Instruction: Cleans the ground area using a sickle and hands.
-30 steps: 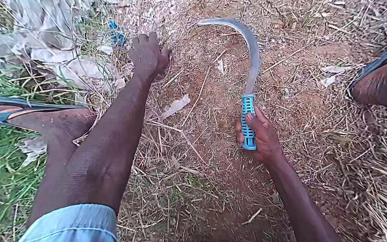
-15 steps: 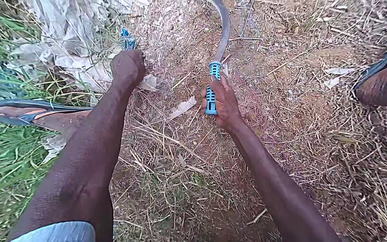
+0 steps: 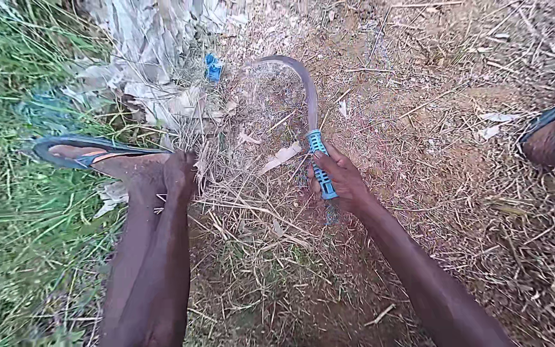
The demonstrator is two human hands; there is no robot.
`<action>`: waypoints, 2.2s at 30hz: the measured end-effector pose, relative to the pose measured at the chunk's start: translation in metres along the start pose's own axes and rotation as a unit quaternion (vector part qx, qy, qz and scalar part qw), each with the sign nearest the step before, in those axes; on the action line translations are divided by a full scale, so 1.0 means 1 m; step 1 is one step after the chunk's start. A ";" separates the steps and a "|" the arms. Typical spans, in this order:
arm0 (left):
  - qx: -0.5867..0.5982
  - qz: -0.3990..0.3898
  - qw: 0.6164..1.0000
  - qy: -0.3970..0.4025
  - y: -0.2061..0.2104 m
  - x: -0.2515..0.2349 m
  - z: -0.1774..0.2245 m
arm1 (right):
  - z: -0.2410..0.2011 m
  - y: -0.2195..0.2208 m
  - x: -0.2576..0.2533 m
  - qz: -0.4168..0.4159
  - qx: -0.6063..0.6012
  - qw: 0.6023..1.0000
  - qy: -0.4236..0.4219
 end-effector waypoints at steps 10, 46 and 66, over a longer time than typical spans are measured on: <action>0.047 0.252 0.927 0.275 -0.030 -0.009 0.077 | -0.013 0.061 -0.108 0.006 -0.035 0.997 0.061; 0.107 0.061 0.969 0.215 0.021 -0.101 0.145 | 0.049 -0.023 0.030 0.091 -0.050 0.993 -0.059; 0.011 0.071 0.962 0.263 0.018 -0.136 0.165 | 0.014 -0.007 -0.009 0.036 -0.046 0.998 -0.034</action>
Point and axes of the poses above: each hand's wrist, its own x-axis away from the middle knuckle, its own y-axis out of the palm, z = x × y, the point moved 4 cm from there along -x, towards the middle knuckle, and after that the axes turned 5 degrees about x, right-handed, at the moved point
